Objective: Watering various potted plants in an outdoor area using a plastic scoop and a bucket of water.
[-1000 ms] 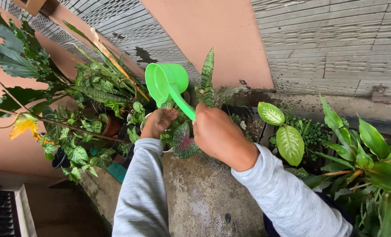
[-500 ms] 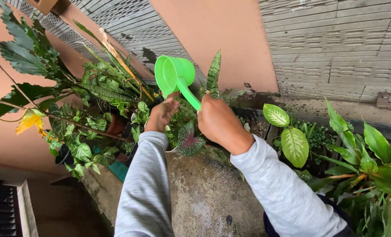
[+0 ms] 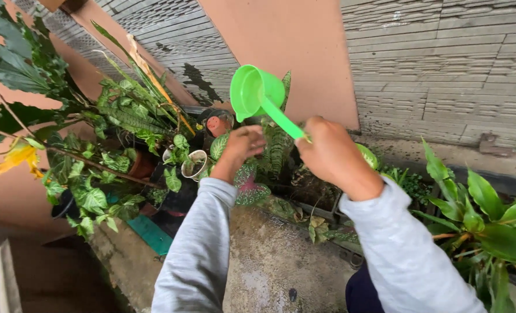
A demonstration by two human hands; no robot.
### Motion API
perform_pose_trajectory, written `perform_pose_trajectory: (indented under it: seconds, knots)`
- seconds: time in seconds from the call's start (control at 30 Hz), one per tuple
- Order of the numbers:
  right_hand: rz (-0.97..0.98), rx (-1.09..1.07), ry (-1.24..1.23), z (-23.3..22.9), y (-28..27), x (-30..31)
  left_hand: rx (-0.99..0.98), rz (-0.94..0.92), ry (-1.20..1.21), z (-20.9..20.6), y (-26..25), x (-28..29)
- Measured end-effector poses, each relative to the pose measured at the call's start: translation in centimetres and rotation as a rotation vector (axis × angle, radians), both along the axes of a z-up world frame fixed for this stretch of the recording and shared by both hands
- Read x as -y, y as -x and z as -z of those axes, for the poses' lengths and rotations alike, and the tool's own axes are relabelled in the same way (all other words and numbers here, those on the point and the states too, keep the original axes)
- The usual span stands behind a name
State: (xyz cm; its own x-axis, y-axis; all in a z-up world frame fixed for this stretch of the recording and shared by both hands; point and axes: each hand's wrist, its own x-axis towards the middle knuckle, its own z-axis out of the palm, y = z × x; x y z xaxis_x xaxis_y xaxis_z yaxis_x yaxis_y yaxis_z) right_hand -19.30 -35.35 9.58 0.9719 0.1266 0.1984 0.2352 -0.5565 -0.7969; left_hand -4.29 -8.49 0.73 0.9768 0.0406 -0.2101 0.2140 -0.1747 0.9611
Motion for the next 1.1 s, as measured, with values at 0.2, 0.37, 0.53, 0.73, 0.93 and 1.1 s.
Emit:
perform_pose_trajectory:
  seconds: [0.2,0.37,0.53,0.73,0.93,1.1]
  knots:
    - [0.049,-0.130,0.069,-0.3,4.3,3.2,-0.161,0.104,0.147,3.9,-0.1,3.2]
    - [0.083,-0.196,0.072,-0.4,7.0,4.6,-0.257,0.066,0.407,8.3,-2.6,3.2]
    - [0.103,-0.206,0.084,0.0,7.8,5.3,-0.283,0.003,0.501,7.2,-2.4,4.2]
    - [0.108,-0.202,0.075,-0.4,7.2,5.4,-0.258,-0.088,0.555,4.7,-1.9,4.5]
    - [0.135,-0.195,0.109,-0.8,6.5,5.5,-0.220,-0.083,0.610,5.8,-5.4,3.9]
    - [0.192,-0.165,0.095,-2.1,7.5,6.4,-0.207,-0.101,0.654,6.7,-6.9,5.2]
